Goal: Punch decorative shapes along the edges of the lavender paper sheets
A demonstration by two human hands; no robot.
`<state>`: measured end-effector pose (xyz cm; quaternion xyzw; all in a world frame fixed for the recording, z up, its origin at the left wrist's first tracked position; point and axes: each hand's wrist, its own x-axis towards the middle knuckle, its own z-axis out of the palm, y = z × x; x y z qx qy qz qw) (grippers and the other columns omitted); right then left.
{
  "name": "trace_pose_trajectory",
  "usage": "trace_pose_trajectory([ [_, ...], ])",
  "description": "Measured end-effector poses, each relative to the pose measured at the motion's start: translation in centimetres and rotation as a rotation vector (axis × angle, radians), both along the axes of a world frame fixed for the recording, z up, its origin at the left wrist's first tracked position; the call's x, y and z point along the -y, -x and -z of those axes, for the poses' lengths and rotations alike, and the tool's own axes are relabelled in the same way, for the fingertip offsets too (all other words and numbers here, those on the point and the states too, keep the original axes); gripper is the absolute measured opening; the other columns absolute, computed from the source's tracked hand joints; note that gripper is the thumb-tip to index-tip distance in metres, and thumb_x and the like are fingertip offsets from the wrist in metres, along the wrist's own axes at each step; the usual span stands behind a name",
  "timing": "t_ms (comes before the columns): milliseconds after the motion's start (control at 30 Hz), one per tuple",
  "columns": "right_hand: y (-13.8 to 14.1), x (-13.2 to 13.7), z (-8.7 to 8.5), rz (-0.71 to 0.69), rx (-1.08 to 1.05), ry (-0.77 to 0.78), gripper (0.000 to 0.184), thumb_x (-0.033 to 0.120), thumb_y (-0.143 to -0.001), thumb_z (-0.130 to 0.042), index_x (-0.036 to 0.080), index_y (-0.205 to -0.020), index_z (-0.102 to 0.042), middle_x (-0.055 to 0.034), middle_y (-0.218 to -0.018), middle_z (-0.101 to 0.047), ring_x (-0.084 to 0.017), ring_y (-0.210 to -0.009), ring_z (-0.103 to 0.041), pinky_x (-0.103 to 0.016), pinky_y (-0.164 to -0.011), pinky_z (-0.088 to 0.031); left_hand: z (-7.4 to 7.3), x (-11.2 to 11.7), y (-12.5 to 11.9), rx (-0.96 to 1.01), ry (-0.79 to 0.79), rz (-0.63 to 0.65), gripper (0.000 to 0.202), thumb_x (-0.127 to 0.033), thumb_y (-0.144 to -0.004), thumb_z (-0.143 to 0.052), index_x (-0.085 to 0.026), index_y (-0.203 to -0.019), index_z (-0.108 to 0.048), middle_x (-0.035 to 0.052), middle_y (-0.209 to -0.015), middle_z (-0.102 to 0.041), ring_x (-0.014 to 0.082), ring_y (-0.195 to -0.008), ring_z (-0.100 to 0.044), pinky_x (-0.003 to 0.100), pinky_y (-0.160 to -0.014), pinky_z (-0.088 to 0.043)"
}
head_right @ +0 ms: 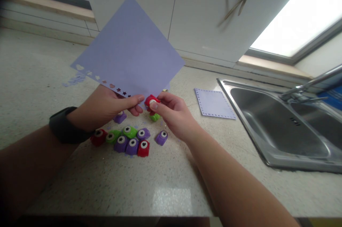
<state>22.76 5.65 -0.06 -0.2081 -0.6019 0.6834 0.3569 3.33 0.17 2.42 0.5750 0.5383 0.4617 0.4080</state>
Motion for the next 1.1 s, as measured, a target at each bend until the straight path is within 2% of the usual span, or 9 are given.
trace_pose_trajectory([
  [367, 0.04, 0.02, -0.13, 0.014, 0.042, -0.018, 0.019, 0.038, -0.085, -0.077, 0.020, -0.091, -0.072, -0.0019, -0.084, -0.065, -0.016, -0.077, -0.058, -0.033, -0.075, -0.047, -0.14, 0.00, -0.09, 0.022, -0.005, 0.002, 0.010, -0.029, -0.080, -0.076, -0.020, -0.078, -0.072, -0.0003, -0.064, -0.077, 0.0169, -0.059, -0.073, 0.026, -0.063, -0.058],
  [733, 0.11, 0.09, -0.21, 0.021, 0.023, -0.007, 0.016, 0.034, -0.085, -0.077, 0.019, -0.087, -0.070, -0.0020, -0.083, -0.065, -0.015, -0.076, -0.059, -0.032, -0.073, -0.047, -0.28, 0.04, -0.21, 0.039, -0.017, 0.024, 0.013, -0.026, -0.081, -0.077, -0.021, -0.070, -0.073, -0.0025, -0.063, -0.075, 0.0133, -0.058, -0.071, 0.021, -0.061, -0.058],
  [1100, 0.44, 0.28, -0.13, 0.046, -0.043, 0.073, 0.018, 0.028, -0.080, -0.079, 0.017, -0.079, -0.065, -0.0014, -0.075, -0.066, -0.013, -0.067, -0.057, -0.029, -0.063, -0.044, -0.17, 0.13, -0.39, 0.084, 0.014, 0.044, 0.007, -0.026, -0.083, -0.076, -0.020, -0.082, -0.073, -0.0027, -0.067, -0.077, 0.0131, -0.060, -0.073, 0.021, -0.063, -0.059],
])
